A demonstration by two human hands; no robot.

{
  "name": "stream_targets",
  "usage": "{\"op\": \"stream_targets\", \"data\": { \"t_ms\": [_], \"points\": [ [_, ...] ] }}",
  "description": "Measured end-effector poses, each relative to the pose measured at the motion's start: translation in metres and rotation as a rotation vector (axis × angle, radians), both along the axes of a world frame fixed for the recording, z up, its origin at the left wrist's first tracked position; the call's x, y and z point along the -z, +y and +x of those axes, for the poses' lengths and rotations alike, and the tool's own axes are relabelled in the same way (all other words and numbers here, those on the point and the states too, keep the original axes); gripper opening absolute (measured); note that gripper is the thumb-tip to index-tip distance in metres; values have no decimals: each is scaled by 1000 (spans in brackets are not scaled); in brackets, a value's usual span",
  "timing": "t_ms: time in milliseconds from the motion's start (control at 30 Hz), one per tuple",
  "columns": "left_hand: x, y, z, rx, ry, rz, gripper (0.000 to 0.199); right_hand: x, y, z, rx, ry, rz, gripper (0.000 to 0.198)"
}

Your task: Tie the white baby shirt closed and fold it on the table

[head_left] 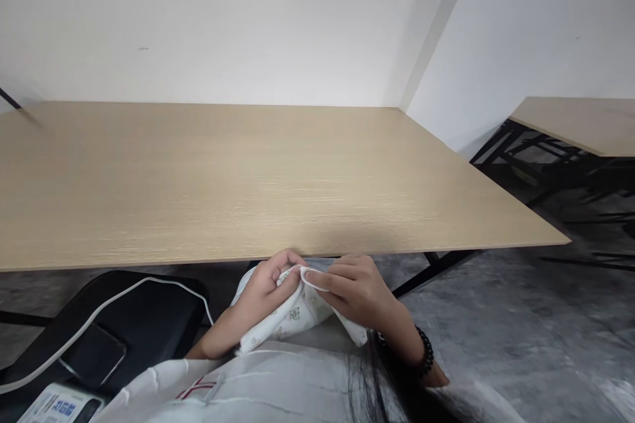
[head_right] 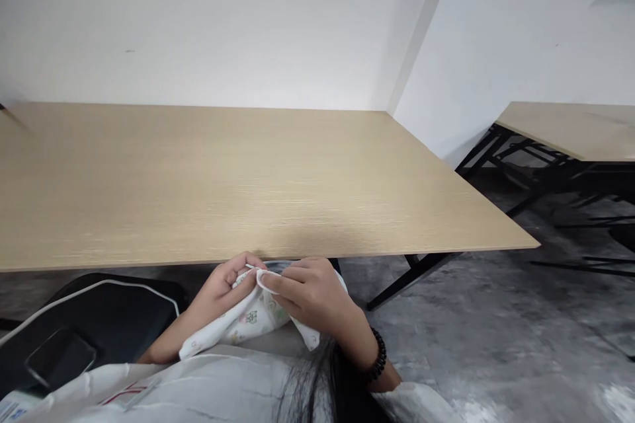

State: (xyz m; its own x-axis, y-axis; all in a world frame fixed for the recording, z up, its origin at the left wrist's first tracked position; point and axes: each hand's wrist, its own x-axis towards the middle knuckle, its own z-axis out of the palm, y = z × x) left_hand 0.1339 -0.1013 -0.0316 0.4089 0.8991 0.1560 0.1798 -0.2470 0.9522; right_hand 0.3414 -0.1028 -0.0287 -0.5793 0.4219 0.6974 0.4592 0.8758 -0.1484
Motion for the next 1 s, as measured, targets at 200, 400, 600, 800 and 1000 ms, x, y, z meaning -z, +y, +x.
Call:
{"op": "stream_targets", "data": {
  "t_ms": [200,400,600,800,1000],
  "points": [
    [-4,-6,5,-63,-138,-178,37,-3,-1,2,-162,14,-315,18],
    [-11,-4,-3,-161,-234,-220,32,-14,-10,7,-109,824,-902,13],
    [-24,-11,-14,-98,-104,-25,15,-20,-9,-4,-158,1083,-1295,25],
    [-33,-21,-18,113,73,260,19,-28,-9,-15,-94,1230,-1420,34],
    [-26,-12,-8,115,304,353,6,-28,-9,-19,-119,1262,-1516,36]
  ]
}}
